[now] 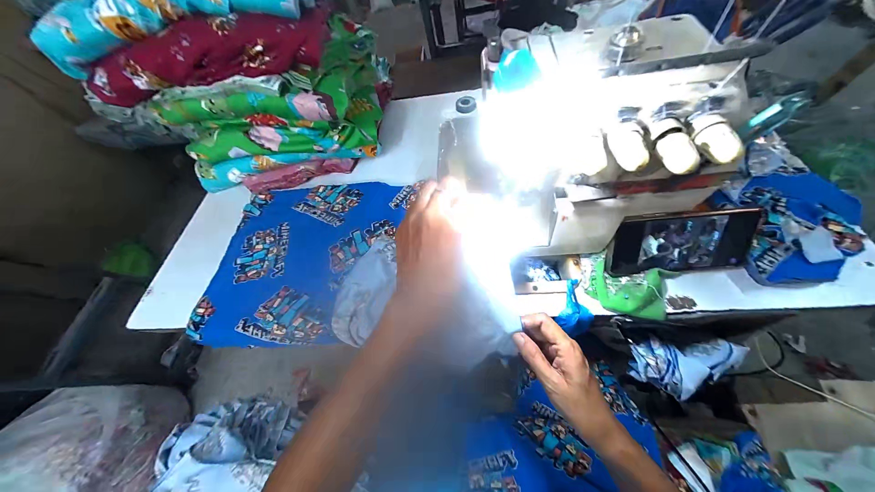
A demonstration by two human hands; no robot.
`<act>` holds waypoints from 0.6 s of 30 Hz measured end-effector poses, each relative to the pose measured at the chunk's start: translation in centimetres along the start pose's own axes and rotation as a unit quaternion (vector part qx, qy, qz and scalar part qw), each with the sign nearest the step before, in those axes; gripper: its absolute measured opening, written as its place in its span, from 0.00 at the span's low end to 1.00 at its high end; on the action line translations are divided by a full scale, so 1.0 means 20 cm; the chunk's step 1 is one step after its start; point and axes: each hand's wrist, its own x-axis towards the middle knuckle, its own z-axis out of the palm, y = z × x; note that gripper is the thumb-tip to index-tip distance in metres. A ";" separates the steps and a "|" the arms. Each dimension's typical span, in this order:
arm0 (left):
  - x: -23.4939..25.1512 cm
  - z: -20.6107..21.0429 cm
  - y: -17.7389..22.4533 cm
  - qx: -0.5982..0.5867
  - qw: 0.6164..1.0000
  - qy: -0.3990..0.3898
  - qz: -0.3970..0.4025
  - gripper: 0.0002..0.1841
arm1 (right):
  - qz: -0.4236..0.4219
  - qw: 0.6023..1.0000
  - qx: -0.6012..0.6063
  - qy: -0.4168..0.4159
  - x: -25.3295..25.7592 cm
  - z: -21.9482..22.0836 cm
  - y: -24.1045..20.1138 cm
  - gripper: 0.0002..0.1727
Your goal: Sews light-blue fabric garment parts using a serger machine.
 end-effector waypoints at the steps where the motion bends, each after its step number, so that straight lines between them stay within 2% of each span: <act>1: -0.03 0.01 0.01 0.006 1.000 0.004 -0.007 0.13 | 0.017 1.000 0.008 -0.009 -0.01 0.00 0.00 0.10; 4: -0.12 0.05 0.01 0.004 0.999 0.007 -0.034 0.20 | 0.043 0.997 0.043 -0.036 -0.06 -0.01 0.00 0.13; 8: -0.19 0.09 0.04 0.000 0.999 0.004 -0.035 0.26 | 0.046 0.997 0.055 -0.023 -0.11 -0.01 0.01 0.16; 15: -0.13 0.16 0.14 0.013 1.000 0.019 0.016 0.24 | 0.062 0.996 0.066 0.028 -0.15 -0.07 -0.02 0.14; 18: -0.07 0.15 0.10 -0.031 0.999 0.012 0.004 0.21 | 0.048 0.997 0.055 0.026 -0.12 -0.07 -0.02 0.14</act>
